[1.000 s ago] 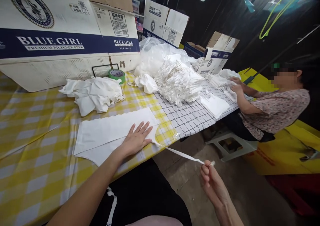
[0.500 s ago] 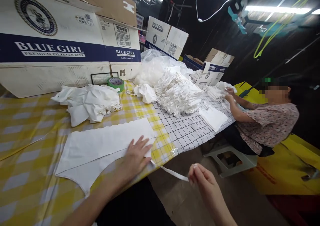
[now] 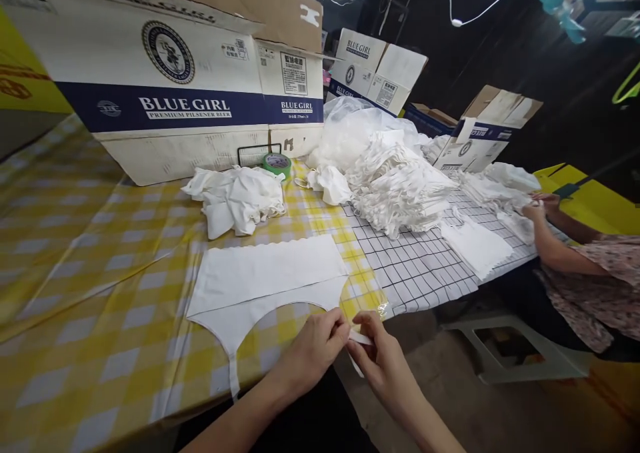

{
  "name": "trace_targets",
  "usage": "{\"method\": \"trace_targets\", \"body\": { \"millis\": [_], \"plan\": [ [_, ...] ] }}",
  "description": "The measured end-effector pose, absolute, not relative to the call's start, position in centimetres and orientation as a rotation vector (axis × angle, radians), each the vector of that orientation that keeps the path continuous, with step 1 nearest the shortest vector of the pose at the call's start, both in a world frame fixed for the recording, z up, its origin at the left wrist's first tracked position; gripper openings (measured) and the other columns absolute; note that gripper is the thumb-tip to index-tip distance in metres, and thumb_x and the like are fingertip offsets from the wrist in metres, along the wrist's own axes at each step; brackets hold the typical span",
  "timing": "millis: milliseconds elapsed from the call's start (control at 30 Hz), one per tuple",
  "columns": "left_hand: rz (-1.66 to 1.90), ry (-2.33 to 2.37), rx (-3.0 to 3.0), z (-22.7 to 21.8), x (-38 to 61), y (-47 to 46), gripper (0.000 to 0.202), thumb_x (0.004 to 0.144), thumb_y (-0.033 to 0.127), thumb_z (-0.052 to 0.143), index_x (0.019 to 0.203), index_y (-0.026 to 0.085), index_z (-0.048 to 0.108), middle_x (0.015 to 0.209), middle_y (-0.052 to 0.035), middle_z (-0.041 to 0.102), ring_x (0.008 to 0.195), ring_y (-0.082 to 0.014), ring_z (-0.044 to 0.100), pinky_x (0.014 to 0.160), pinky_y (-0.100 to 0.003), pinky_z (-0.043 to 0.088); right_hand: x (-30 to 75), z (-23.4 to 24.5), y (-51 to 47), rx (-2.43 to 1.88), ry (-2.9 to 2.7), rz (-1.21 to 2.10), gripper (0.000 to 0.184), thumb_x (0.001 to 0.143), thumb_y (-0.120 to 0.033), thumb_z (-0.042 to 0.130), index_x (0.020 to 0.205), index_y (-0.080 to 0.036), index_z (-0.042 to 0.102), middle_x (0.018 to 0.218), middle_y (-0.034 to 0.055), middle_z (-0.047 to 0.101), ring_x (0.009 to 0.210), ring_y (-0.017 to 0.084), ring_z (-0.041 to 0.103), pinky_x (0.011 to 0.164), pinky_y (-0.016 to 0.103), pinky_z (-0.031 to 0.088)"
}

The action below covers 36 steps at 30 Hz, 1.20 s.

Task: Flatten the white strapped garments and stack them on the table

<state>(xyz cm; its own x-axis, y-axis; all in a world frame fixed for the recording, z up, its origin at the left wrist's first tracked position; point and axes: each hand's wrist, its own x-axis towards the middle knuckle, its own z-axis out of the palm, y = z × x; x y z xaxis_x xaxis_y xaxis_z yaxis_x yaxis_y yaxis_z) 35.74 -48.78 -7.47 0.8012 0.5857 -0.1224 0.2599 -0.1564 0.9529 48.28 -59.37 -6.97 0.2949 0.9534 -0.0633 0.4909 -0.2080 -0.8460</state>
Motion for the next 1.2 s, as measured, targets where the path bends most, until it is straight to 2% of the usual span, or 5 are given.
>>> {"method": "trace_targets", "body": {
  "millis": [333, 500, 600, 867, 1200],
  "plan": [
    [0.19, 0.65, 1.466, -8.4, 34.2, -46.0, 0.027, 0.084, 0.037, 0.034, 0.063, 0.02, 0.04, 0.052, 0.0069, 0.041, 0.041, -0.008, 0.044, 0.048, -0.023, 0.034, 47.5, -9.0, -55.9, -1.897, -1.848, 0.13, 0.022, 0.091, -0.021, 0.035, 0.092, -0.021, 0.058, 0.071, 0.0023, 0.05, 0.055, 0.011, 0.046, 0.052, 0.021, 0.035],
    [0.516, 0.795, 2.2, -9.0, 33.9, -42.3, 0.009, 0.08, 0.022, 0.044, 0.077, 0.019, 0.052, 0.082, -0.002, 0.055, 0.079, -0.0165, 0.052, 0.073, -0.03, 0.042, 48.3, -8.3, -52.3, -1.825, -1.709, 0.263, 0.018, 0.089, -0.022, 0.041, 0.081, -0.02, 0.058, 0.078, 0.0024, 0.054, 0.062, 0.012, 0.051, 0.058, 0.023, 0.038],
    [0.506, 0.702, 2.489, -9.8, 34.2, -40.4, 0.017, 0.075, 0.015, 0.053, 0.091, 0.018, 0.055, 0.099, -0.0052, 0.053, 0.093, -0.0194, 0.048, 0.081, -0.032, 0.043, 48.8, -8.1, -49.5, -1.776, -1.64, 0.366, 0.017, 0.086, -0.023, 0.046, 0.076, -0.02, 0.059, 0.077, 0.0018, 0.056, 0.066, 0.013, 0.053, 0.063, 0.024, 0.039],
    [0.328, 0.721, 2.836, -10.9, 35.4, -39.0, 0.015, 0.08, 0.009, 0.045, 0.077, 0.015, 0.06, 0.086, -0.0074, 0.055, 0.086, -0.0201, 0.05, 0.069, -0.03, 0.047, 51.1, -10.7, -45.1, -1.898, -1.464, 0.687, 0.016, 0.076, -0.025, 0.05, 0.071, -0.017, 0.063, 0.069, 0.0022, 0.064, 0.066, 0.016, 0.055, 0.062, 0.026, 0.04],
    [0.575, 0.827, 2.253, -13.2, 35.3, -37.3, 0.015, 0.076, 0.018, 0.053, 0.078, 0.02, 0.068, 0.08, -0.0022, 0.057, 0.085, -0.0168, 0.052, 0.076, -0.028, 0.043, 50.4, -10.2, -45.3, -1.775, -1.53, 0.663, 0.016, 0.08, -0.025, 0.048, 0.077, -0.018, 0.063, 0.075, 0.0012, 0.062, 0.069, 0.014, 0.054, 0.063, 0.025, 0.039]
  ]
}}
